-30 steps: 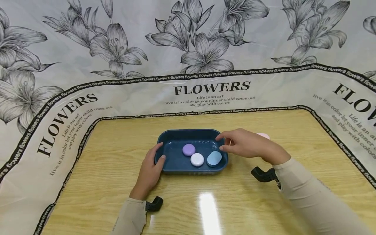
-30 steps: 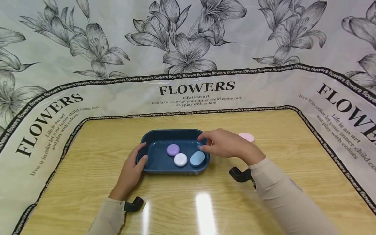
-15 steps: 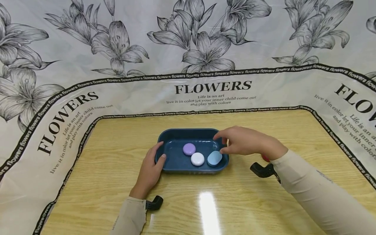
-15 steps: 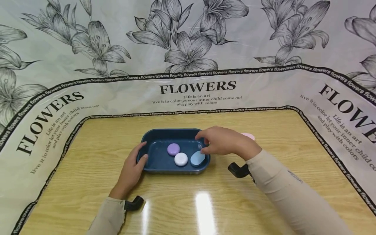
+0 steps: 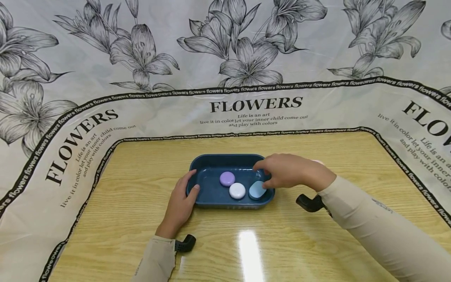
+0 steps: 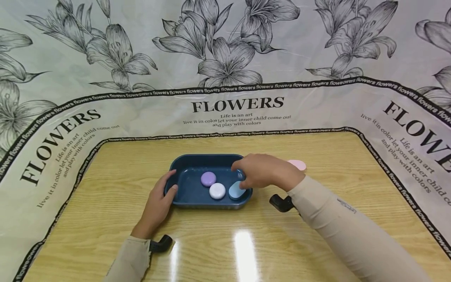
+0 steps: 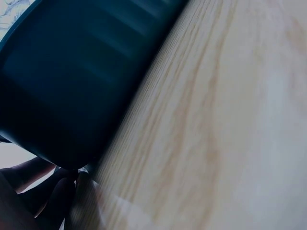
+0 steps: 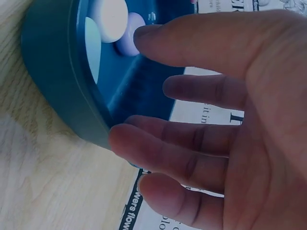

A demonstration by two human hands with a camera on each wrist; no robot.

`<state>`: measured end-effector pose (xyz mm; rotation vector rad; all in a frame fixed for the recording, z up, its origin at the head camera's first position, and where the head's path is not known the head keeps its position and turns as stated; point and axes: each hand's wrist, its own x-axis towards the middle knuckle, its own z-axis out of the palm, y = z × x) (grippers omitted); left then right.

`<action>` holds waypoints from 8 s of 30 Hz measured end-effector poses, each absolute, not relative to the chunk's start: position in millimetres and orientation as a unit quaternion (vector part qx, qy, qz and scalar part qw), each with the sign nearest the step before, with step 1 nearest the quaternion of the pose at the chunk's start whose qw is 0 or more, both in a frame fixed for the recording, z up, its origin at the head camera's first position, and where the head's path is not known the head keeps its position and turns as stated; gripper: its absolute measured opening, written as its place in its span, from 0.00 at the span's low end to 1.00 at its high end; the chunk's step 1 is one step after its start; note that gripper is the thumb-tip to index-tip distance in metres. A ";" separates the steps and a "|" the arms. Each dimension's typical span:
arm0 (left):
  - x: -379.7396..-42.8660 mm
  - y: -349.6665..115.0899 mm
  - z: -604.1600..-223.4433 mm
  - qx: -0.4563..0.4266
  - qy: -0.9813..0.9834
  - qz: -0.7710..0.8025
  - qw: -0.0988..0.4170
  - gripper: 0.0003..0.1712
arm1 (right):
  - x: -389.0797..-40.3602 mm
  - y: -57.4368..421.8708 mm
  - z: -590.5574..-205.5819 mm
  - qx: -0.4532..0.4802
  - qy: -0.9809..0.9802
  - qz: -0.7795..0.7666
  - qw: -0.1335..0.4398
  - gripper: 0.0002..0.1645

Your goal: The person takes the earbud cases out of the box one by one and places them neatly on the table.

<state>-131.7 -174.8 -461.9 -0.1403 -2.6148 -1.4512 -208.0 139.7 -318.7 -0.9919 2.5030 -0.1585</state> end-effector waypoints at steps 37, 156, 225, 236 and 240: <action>-131.2 -174.4 -459.8 -0.049 -0.871 -0.483 0.080 0.28 | -210.1 108.2 -338.6 -0.373 0.898 0.073 0.221 0.29; -135.0 -172.1 -456.7 -0.039 -0.862 -0.494 0.103 0.23 | -236.0 194.1 -319.6 -0.245 0.960 -0.108 0.077 0.31; -133.0 -172.0 -456.9 -0.033 -0.860 -0.501 0.090 0.22 | -256.1 222.5 -371.1 -0.196 0.964 -0.055 0.173 0.31; -133.6 -172.6 -458.4 -0.034 -0.862 -0.497 0.091 0.22 | -256.7 224.3 -373.5 -0.211 0.960 -0.071 0.169 0.30; -133.7 -172.5 -457.4 -0.034 -0.863 -0.497 0.090 0.22 | -255.8 224.9 -372.8 -0.221 0.958 -0.076 0.168 0.28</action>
